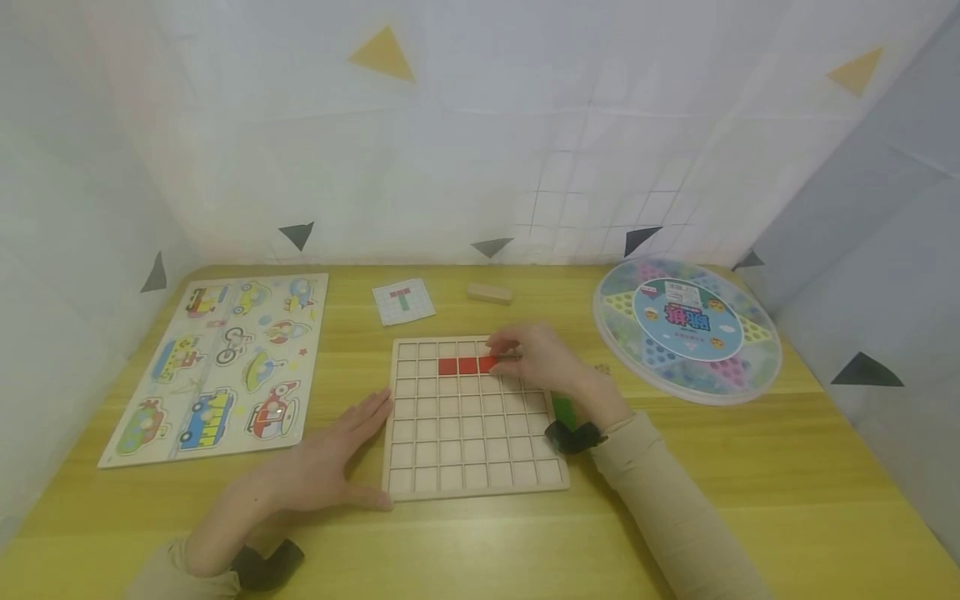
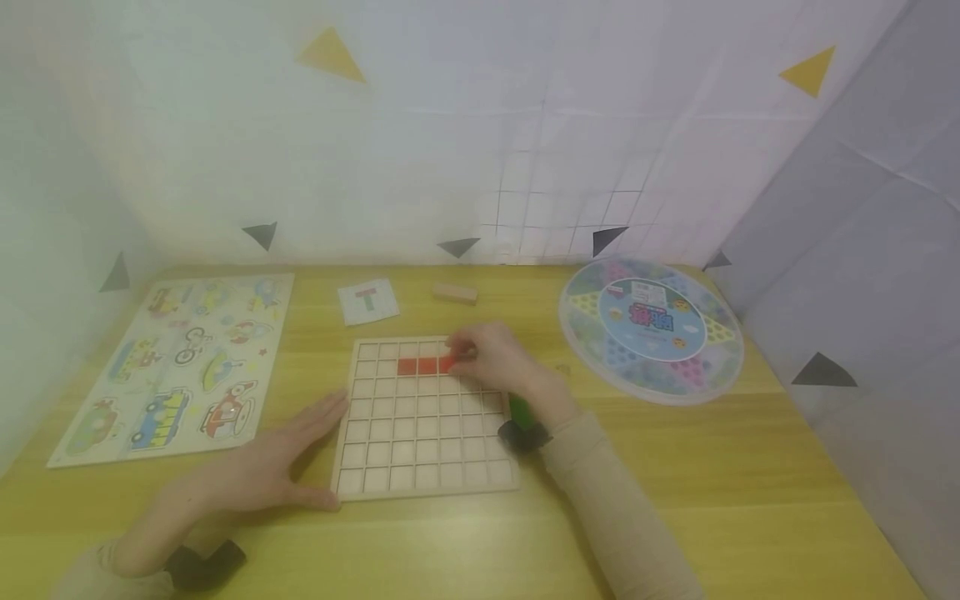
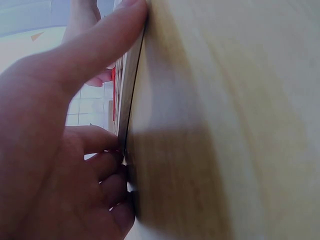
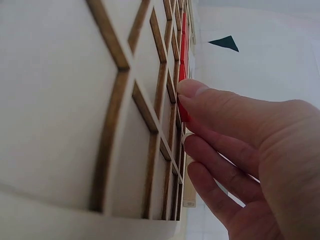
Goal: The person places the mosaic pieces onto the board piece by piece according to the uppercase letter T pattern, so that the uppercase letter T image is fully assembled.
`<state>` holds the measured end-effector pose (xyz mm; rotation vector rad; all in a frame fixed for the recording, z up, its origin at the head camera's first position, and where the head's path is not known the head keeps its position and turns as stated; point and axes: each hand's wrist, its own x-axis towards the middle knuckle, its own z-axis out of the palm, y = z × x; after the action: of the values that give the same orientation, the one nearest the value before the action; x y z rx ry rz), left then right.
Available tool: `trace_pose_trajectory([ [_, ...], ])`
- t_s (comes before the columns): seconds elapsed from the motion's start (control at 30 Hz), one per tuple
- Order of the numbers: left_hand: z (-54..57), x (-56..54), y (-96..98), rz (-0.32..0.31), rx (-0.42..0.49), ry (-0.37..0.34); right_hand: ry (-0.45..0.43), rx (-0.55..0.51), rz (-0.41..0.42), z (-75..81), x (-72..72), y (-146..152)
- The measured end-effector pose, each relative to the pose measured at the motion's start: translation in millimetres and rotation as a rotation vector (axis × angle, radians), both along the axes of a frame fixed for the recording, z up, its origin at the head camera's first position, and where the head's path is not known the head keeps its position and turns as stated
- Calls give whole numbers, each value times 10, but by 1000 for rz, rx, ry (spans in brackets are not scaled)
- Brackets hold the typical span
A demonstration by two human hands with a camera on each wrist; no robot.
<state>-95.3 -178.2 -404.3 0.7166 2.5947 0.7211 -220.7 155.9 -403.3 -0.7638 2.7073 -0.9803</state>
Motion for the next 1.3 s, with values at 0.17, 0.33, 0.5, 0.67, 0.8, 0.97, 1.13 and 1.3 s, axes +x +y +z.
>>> trace_pose_trajectory([
  [0.17, 8, 2, 1, 0, -3, -1, 27, 5, 9, -3, -5, 1],
  [0.33, 0, 0, 0, -3, 6, 1, 12, -15, -1, 80, -1, 36],
  [0.5, -9, -5, -2, 6, -1, -10, 53, -81, -37, 339, 55, 178],
  [0.67, -14, -9, -4, 8, -7, -15, 125, -31, -67, 555, 119, 329],
  [0.8, -16, -5, -5, 3, 7, -16, 135, -6, -57, 615, 145, 387],
  [0.97, -25, 8, -14, -9, 28, -21, 130, 7, -39, 672, 192, 394],
  [1.13, -36, 0, -2, -13, 15, -11, 155, -11, -31, 744, 257, 436],
  [1.3, -25, -6, 4, -2, 0, -10, 165, -33, -43, 776, 300, 538],
])
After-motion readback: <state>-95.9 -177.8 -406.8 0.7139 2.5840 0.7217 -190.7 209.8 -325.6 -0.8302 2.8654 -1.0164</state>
